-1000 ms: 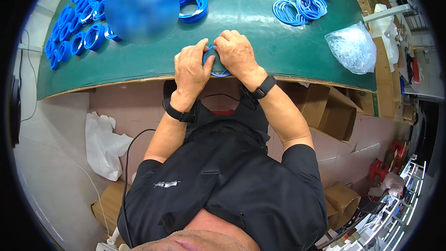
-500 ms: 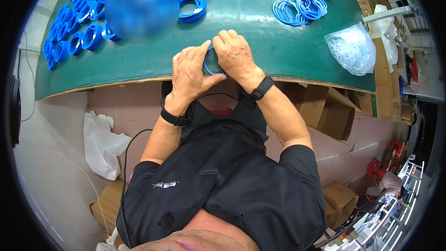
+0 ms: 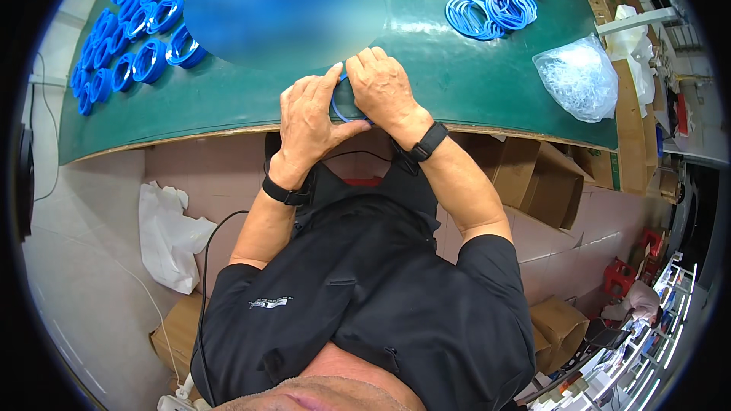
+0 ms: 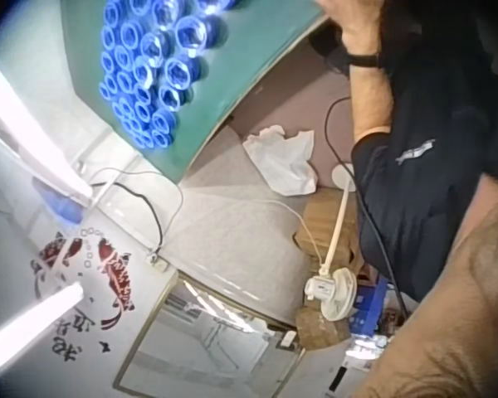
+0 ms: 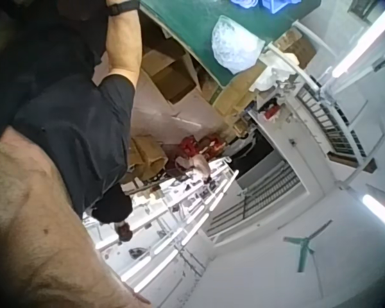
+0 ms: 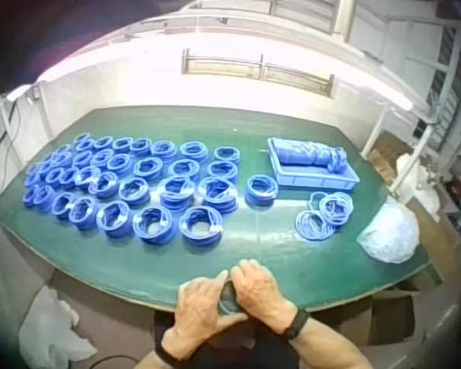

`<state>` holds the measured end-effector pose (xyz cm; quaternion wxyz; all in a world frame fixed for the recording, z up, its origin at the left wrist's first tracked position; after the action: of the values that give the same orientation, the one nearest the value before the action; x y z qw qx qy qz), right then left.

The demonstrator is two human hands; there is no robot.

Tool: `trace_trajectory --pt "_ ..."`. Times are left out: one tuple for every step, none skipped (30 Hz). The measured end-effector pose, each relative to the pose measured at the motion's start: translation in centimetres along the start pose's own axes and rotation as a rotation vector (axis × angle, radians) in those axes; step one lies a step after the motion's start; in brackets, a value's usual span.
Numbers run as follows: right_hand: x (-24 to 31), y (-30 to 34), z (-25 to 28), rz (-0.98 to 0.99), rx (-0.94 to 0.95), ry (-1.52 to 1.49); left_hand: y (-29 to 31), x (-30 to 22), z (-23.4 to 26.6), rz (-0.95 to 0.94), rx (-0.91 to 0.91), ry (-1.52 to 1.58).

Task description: Inspecting and sorting blue plastic rings on a workbench in a factory.

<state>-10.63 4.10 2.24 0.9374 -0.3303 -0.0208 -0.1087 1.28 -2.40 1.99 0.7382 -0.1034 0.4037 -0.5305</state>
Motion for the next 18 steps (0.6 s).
trace_trajectory --pt "0.0 0.0 0.0 0.001 -0.001 -0.001 0.0 0.0 0.0 0.004 0.002 -0.004" --pt "-0.1 0.1 0.1 -0.004 -0.002 -0.024 0.0 0.1 0.0 0.004 0.001 -0.005" --pt "-0.1 0.1 0.2 -0.010 -0.002 -0.048 0.0 0.1 -0.1 0.006 0.001 -0.003" --pt "-0.1 0.1 0.3 -0.015 -0.002 -0.071 0.0 0.2 -0.1 0.007 0.001 -0.001" --pt "-0.1 0.1 0.4 -0.015 -0.003 -0.071 0.0 0.2 -0.1 0.009 0.002 0.002" --pt "-0.1 0.2 0.5 -0.020 -0.003 -0.084 0.0 0.2 -0.1 0.009 0.002 0.002" --pt "-0.1 0.2 0.6 -0.024 -0.004 -0.096 0.1 0.2 -0.2 0.009 0.000 0.002" --pt "-0.1 0.3 0.6 -0.029 -0.005 -0.109 0.1 0.2 -0.2 0.010 -0.003 0.002" --pt "-0.1 0.3 0.7 -0.029 -0.005 -0.108 0.0 0.2 -0.2 0.010 -0.006 0.003" --pt "-0.1 0.5 0.7 -0.026 -0.007 -0.117 0.0 0.2 -0.2 0.009 -0.005 0.003" --pt "-0.1 0.6 0.8 -0.023 -0.009 -0.125 0.0 0.2 -0.2 0.011 -0.003 -0.003" --pt "-0.1 0.7 0.9 -0.020 -0.011 -0.133 0.0 0.3 -0.2 0.013 0.000 -0.009" --pt "-0.1 0.8 1.0 -0.020 -0.011 -0.133 -0.1 0.3 -0.2 0.015 0.002 -0.015" --pt "-0.1 0.9 1.1 -0.019 -0.016 -0.145 -0.1 0.2 -0.2 0.013 0.003 -0.015" --pt "-0.1 1.0 1.2 -0.018 -0.021 -0.157 -0.1 0.2 -0.1 0.010 0.006 -0.019" --pt "-0.1 1.1 1.3 -0.018 -0.025 -0.169 -0.2 0.1 -0.1 0.006 0.010 -0.024" --pt "-0.1 1.1 1.4 -0.019 -0.026 -0.168 -0.2 0.0 -0.1 0.002 0.014 -0.028" --pt "-0.1 1.2 1.4 -0.021 -0.028 -0.174 -0.3 -0.1 0.0 0.001 0.015 -0.028"
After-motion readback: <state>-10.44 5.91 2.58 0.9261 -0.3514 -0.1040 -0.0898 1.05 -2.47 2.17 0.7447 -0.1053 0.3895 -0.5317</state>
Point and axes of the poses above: each hand's wrist, its own y-axis away from the middle knuckle, its own z-axis out of the back of the hand, x = y × z, the point moved 8 cm from there along -y, towards the middle knuckle, and after that the axes turned 8 degrees about -x, right-handed, at the moved point
